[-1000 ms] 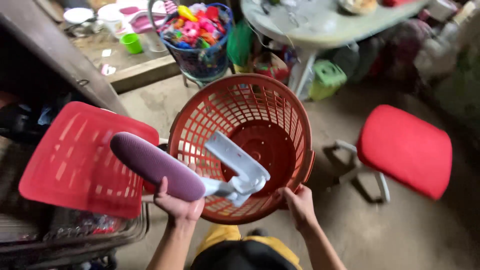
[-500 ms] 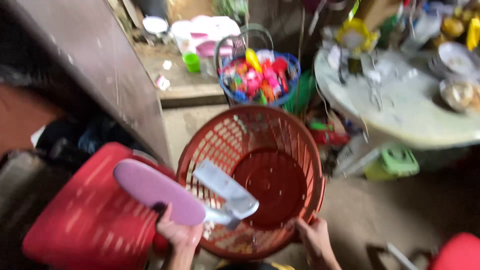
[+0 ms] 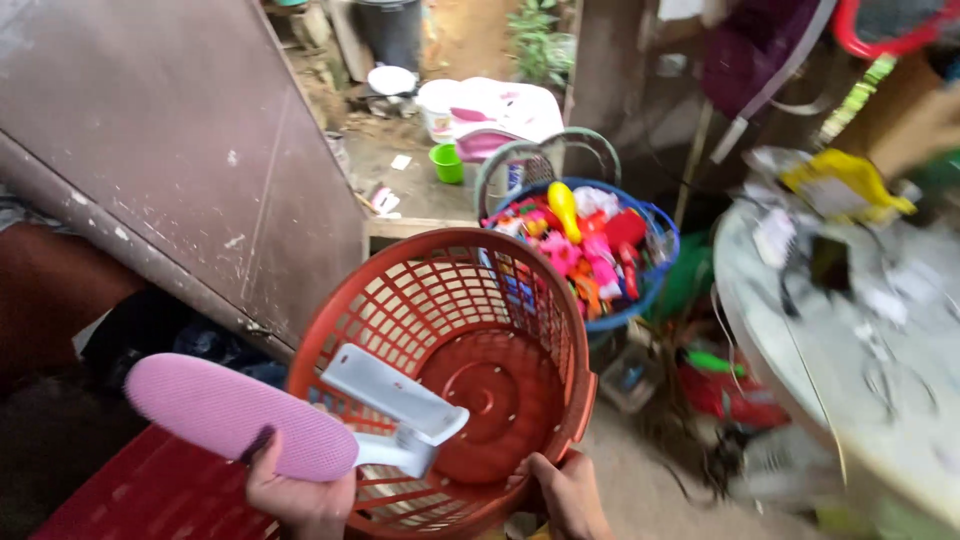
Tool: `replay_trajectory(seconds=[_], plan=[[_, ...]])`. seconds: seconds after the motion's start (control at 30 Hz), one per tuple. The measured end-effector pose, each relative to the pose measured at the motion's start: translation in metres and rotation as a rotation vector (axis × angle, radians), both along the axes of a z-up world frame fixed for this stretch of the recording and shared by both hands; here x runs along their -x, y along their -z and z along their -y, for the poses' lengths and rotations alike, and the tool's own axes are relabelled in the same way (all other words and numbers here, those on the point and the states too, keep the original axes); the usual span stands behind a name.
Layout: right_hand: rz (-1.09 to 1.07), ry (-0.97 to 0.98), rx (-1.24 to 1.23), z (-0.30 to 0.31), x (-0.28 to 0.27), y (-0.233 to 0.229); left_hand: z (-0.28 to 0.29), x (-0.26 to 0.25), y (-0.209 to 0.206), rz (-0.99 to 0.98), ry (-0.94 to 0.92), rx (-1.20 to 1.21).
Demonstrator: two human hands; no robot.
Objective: The recorder is washing white and pink plastic parts from a chair or piece of furniture in a bucket of water outdoors.
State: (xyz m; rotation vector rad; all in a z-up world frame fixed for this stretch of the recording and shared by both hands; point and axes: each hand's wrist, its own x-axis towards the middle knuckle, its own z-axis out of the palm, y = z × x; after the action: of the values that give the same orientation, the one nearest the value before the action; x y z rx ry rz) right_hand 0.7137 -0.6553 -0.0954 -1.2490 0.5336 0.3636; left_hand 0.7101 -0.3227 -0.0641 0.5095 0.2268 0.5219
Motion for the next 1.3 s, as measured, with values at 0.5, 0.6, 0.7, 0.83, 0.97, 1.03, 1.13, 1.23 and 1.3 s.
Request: replay_trajectory(seconds=[0.5,0.6,0.7,0.83,0.97,1.03,1.13,1.23,1.3], plan=[[-0.004,-0.224,-0.359,-0.051,-0.227,-0.044,0.037,-0.16,-0.139,0.134,-0.233,-0.22],[-0.027,-0.169,-0.346,-0.076,-0.284,-0.045,0.016,-0.216,-0.131,0.194,-0.177,-0.186],[0.002,-0.13,-0.336,-0.094,-0.343,-0.008,-0.011,-0.273,-0.114,0.167,-0.187,-0.151],[-0.045,-0.037,-0.362,-0.123,-0.436,0.028,-0.06,-0.362,-0.096,0.173,-0.142,-0.15],[-0.041,0.085,-0.264,-0.159,-0.485,0.016,-0.102,-0.441,-0.087,0.15,-0.035,-0.134],[-0.054,0.126,-0.257,-0.174,-0.512,0.007,-0.112,-0.477,-0.088,0.078,-0.029,-0.109],[-0.093,0.181,-0.313,-0.188,-0.556,0.002,-0.132,-0.529,-0.08,0.023,-0.025,-0.115],[-0.064,0.177,-0.327,-0.193,-0.598,0.01,-0.143,-0.579,-0.071,0.007,0.025,-0.076],[-0.068,0.171,-0.319,-0.196,-0.634,0.024,-0.148,-0.625,-0.066,-0.025,0.035,-0.05]])
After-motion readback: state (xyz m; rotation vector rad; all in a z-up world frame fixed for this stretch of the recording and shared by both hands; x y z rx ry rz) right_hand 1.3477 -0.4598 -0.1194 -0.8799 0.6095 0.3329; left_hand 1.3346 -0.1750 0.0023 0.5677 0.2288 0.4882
